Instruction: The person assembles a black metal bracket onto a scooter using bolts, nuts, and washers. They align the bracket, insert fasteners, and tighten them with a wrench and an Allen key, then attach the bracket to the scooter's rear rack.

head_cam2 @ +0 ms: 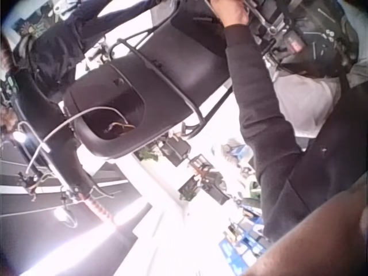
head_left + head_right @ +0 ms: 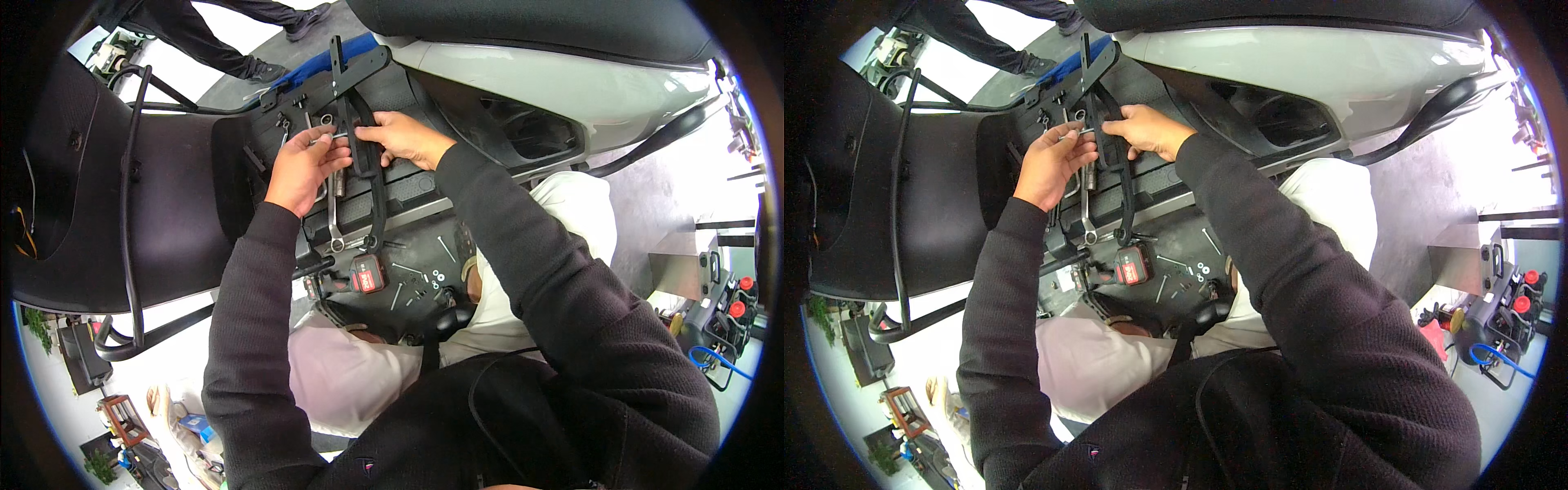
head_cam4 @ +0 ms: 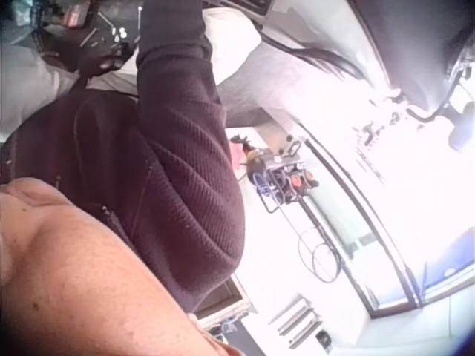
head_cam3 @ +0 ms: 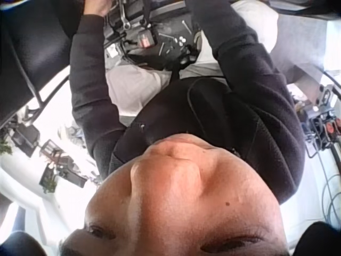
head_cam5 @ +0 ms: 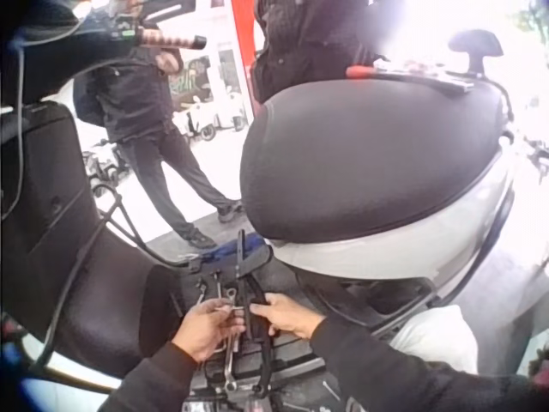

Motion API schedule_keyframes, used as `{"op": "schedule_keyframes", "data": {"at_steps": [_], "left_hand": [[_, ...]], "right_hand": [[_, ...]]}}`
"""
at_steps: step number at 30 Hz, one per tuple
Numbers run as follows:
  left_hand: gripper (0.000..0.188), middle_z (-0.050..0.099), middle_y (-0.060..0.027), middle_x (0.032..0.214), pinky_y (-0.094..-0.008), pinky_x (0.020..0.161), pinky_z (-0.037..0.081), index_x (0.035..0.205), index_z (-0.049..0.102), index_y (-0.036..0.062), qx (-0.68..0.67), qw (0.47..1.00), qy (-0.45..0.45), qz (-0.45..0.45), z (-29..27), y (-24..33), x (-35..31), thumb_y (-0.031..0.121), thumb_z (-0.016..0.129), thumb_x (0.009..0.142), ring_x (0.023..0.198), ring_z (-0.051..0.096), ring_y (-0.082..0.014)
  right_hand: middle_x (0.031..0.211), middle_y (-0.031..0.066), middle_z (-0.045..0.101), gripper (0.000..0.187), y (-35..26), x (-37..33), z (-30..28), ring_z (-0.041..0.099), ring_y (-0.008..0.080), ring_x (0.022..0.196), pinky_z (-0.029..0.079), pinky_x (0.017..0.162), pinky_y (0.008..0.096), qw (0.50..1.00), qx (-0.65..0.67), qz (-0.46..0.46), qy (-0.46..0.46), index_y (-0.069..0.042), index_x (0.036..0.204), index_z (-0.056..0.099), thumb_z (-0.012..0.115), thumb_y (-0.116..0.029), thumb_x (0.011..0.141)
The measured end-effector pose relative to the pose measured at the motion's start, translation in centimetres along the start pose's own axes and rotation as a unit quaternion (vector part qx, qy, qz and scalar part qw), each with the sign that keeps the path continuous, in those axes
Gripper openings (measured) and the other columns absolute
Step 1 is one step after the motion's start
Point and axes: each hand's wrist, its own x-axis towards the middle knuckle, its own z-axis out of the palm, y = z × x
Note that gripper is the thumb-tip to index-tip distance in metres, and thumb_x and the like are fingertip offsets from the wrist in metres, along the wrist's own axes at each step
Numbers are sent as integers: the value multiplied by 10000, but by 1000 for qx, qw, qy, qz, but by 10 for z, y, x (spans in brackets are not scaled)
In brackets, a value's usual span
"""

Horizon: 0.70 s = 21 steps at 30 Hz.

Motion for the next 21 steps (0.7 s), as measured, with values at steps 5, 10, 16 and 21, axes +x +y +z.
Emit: {"op": "schedule_keyframes", "data": {"at_steps": [5, 10, 16, 21], "left_hand": [[300, 726, -104, 1014, -301, 766, 599, 1280, 657, -88, 190, 978, 49, 74, 6, 2, -5, 115, 628, 1061, 826, 693, -154], [311, 710, -104, 1036, -304, 766, 596, 1274, 664, -91, 171, 979, 80, 78, 8, 4, -5, 95, 678, 1026, 859, 682, -158], [377, 695, -128, 1120, -364, 1034, 572, 1371, 583, -115, 61, 998, -9, 21, -8, 22, -12, 102, 604, 1064, 1047, 698, -198], [410, 678, -176, 1240, -426, 1114, 540, 1399, 551, -139, -12, 999, -42, -6, -21, 29, -16, 128, 558, 1087, 1166, 677, -245]], "right_hand": [[962, 64, 716, 346, 5, -3, 8, 619, 127, 688, 492, 546, 274, 999, 3, -44, 17, 20, 1134, 673, 683, -308, 1025], [967, 72, 717, 337, 4, -3, 7, 607, 139, 676, 492, 548, 284, 998, -19, -52, 21, 35, 1115, 674, 677, -287, 1017], [1013, 48, 722, 285, 2, -2, 7, 588, 97, 707, 474, 581, 254, 999, -40, -6, 26, -14, 1145, 685, 649, -281, 1050], [907, 85, 697, 384, 6, -1, 8, 591, 137, 659, 500, 543, 294, 999, 5, -44, 23, 85, 1152, 662, 679, -276, 1021]]}}
